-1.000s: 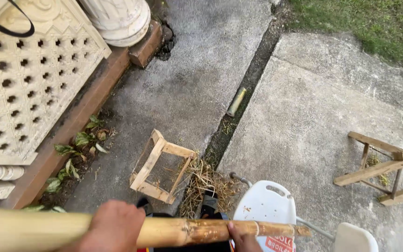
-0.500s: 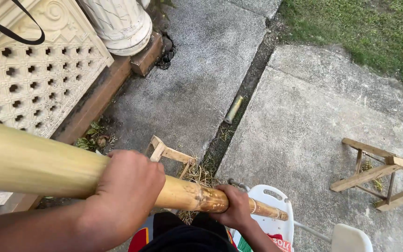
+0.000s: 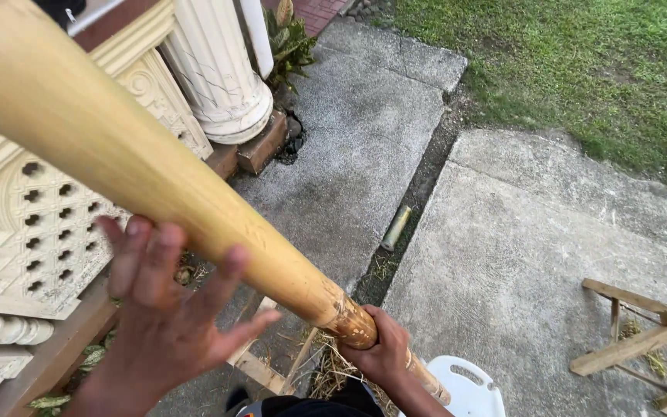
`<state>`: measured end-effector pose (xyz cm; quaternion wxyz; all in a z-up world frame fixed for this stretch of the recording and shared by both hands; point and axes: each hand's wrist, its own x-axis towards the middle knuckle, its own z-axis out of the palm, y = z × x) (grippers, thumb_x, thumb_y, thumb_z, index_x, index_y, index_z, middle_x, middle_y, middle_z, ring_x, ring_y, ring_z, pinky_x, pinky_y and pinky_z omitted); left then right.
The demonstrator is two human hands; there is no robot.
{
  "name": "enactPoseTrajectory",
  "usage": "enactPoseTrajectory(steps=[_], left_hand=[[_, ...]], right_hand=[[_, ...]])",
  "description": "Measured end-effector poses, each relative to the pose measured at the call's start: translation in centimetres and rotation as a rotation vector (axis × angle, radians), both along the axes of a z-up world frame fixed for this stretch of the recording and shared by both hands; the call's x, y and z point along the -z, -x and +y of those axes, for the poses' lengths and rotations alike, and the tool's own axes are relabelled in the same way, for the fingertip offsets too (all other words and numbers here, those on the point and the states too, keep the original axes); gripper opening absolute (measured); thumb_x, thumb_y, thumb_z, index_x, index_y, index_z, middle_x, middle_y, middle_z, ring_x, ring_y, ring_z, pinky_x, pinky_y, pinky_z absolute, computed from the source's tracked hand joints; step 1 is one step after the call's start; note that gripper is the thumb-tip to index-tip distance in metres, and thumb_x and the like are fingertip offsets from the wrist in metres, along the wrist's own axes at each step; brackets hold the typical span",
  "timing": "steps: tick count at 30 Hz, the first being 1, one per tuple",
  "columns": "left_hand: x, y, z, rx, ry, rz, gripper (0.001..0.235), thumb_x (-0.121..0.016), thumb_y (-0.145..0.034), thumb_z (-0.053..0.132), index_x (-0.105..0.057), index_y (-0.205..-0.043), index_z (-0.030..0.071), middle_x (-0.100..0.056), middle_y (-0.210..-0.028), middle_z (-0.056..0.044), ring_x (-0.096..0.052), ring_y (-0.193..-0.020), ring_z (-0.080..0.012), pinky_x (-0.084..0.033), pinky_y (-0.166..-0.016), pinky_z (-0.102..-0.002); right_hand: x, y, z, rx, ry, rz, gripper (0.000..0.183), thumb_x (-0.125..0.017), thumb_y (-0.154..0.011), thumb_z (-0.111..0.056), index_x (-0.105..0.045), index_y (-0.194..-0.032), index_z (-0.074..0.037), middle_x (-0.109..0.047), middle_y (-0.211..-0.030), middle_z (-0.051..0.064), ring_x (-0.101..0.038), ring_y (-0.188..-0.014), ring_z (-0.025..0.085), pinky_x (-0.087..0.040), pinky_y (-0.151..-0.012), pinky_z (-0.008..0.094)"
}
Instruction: The recorder uses a knife to strip or shave the surface of a bamboo pole.
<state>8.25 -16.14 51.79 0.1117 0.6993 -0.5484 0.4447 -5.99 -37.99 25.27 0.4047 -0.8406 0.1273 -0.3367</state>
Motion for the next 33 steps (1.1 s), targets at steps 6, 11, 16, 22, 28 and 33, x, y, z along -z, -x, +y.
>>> enactPoseTrajectory(steps=[6,11,16,22,28,33], left_hand=[[12.5,0.6,-5.6,0.568,0.534,1.340,0.119,-0.090,-0.076,0.025,-0.007,-0.160,0.005,-0.038,-0.145,-0.028,-0.049,-0.134,-0.0345,-0.048,-0.110,-0.053],[8.5,-0.2,-8.8,0.707,0.838,1.346,0.087,-0.082,-0.083,0.000,-0.022,-0.146,0.005,-0.060,-0.120,-0.019,-0.073,-0.097,-0.0224,-0.068,-0.083,-0.038],[4.6,-2.8,-9.2,0.784,0.820,1.270,0.076,-0.078,-0.089,-0.004,-0.028,-0.146,0.004,-0.059,-0.124,-0.018,-0.072,-0.098,-0.0198,-0.067,-0.087,-0.036],[1.4,-4.7,-11.1,0.876,0.699,1.253,0.081,-0.082,-0.084,-0.001,-0.031,-0.147,0.005,-0.063,-0.119,-0.013,-0.074,-0.095,-0.0183,-0.068,-0.084,-0.037],[1.2,-3.9,-17.0,1.133,0.466,1.033,0.085,-0.084,-0.088,0.011,-0.029,-0.153,0.013,-0.063,-0.115,-0.009,-0.072,-0.091,-0.0158,-0.067,-0.082,-0.033],[0.7,-0.3,-20.5,1.118,0.348,0.908,0.106,-0.084,-0.084,0.023,-0.014,-0.164,0.024,-0.067,-0.118,-0.014,-0.075,-0.100,-0.0235,-0.067,-0.092,-0.039]], right_hand=[[-1.5,-1.5,0.9,-0.046,-0.038,-0.037,0.053,-0.090,-0.061,-0.023,-0.070,-0.107,-0.005,-0.078,-0.087,0.008,-0.078,-0.069,0.017,-0.063,-0.062,0.030],[-4.4,-3.2,1.8,-0.060,-0.120,0.004,0.050,-0.091,-0.064,-0.025,-0.069,-0.105,-0.005,-0.079,-0.085,0.008,-0.079,-0.070,0.018,-0.063,-0.063,0.032],[-6.9,-6.4,2.7,-0.043,-0.159,-0.004,0.061,-0.094,-0.067,-0.031,-0.064,-0.112,-0.003,-0.078,-0.091,0.011,-0.078,-0.076,0.018,-0.064,-0.067,0.031],[-6.2,-7.5,1.0,-0.141,-0.254,0.046,0.077,-0.092,-0.072,-0.038,-0.050,-0.127,-0.003,-0.076,-0.107,0.014,-0.076,-0.096,0.021,-0.061,-0.082,0.034],[-6.9,-2.5,-5.8,-0.317,-0.333,-0.058,0.072,-0.056,-0.100,-0.057,-0.043,-0.147,-0.004,-0.056,-0.140,0.022,-0.050,-0.140,0.033,-0.037,-0.119,0.048],[-16.3,6.0,-14.9,-0.162,-0.266,-0.619,0.067,-0.064,-0.108,-0.060,-0.052,-0.140,-0.002,-0.059,-0.144,0.019,-0.056,-0.133,0.027,-0.041,-0.119,0.046]])
